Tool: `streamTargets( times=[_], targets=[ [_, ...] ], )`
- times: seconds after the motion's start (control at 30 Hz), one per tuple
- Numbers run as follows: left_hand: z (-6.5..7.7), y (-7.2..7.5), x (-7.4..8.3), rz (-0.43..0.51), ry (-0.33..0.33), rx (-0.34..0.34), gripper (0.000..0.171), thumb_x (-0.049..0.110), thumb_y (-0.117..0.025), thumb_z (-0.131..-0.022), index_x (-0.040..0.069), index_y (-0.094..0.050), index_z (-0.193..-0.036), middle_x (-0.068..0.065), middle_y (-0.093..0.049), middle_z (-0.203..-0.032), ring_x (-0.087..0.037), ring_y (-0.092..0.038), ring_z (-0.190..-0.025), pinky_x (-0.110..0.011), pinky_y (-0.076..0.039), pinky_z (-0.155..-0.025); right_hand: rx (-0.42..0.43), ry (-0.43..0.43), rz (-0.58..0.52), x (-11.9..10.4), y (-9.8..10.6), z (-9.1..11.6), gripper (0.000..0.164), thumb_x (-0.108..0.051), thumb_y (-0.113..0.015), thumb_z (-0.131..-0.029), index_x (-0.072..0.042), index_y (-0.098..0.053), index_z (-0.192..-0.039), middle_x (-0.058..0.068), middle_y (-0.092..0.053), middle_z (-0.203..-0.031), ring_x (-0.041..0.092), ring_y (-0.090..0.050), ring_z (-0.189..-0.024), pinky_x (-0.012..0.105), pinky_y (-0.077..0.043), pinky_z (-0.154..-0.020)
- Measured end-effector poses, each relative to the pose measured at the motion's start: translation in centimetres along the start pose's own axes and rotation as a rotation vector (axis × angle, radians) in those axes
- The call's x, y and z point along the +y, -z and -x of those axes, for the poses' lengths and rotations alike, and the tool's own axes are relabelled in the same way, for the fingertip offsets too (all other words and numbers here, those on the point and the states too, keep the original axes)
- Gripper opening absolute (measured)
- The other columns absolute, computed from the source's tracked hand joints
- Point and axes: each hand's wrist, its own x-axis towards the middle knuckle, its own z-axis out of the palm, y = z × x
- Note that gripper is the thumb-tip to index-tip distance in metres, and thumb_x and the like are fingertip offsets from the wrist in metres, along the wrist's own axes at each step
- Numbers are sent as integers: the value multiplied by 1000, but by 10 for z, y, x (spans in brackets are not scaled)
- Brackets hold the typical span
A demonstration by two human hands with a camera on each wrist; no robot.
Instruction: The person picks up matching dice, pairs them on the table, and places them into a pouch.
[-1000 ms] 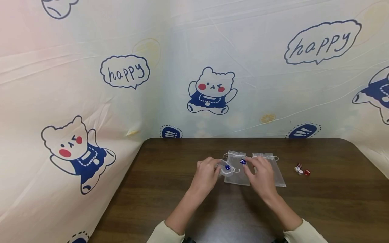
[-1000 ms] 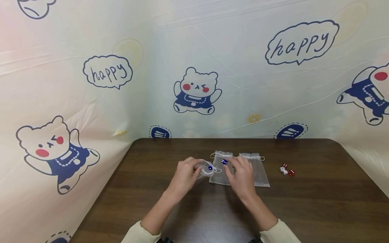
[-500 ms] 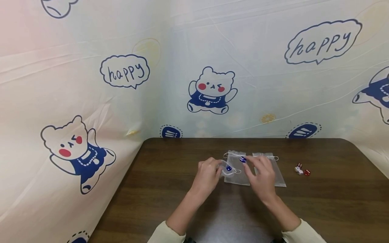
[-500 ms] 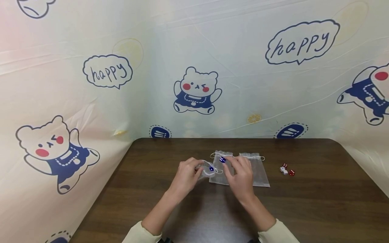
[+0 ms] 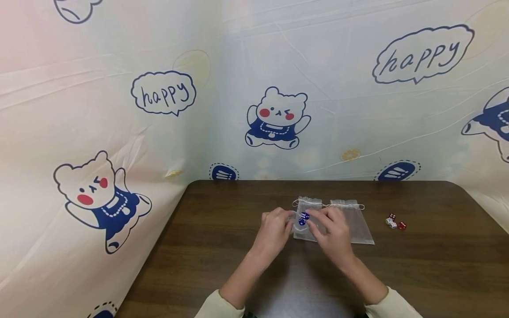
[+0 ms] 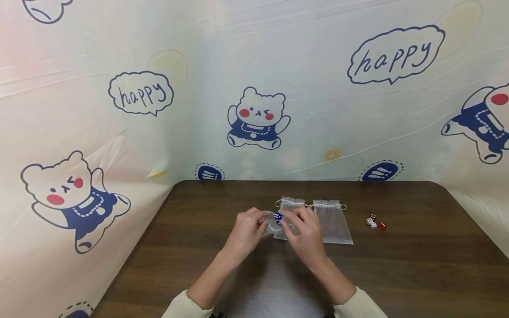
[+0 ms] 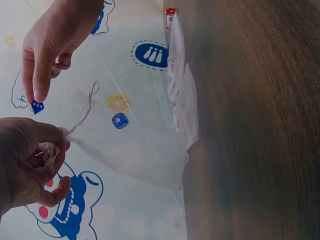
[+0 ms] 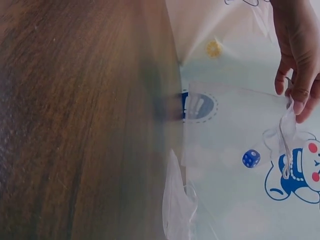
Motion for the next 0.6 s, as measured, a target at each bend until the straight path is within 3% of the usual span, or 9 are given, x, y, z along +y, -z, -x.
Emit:
streamTargets(
  times=[0.33, 0.6],
  targets=[
    [0, -1, 3, -18, -1, 0, 17, 8, -69, -82, 2, -70, -98, -3, -66, -84, -12, -61, -74, -33, -43, -75, -129, -51, 21, -2, 0, 6, 40, -37, -51, -94, -2, -71, -94, 3, -49, -77, 20, -42, -70, 31, -30, -66],
    [-1, -2, 4, -26, -10, 9, 16, 7, -70, -82, 1, -71, -97, -4, -66, -83, -13, -62, -77, -33, -43, -73, -100, -33, 19, 1, 1, 4, 36, -34, -53, -94, -3, -71, -96, 4, -51, -76, 21, -44, -69, 33, -32, -67]
  ],
)
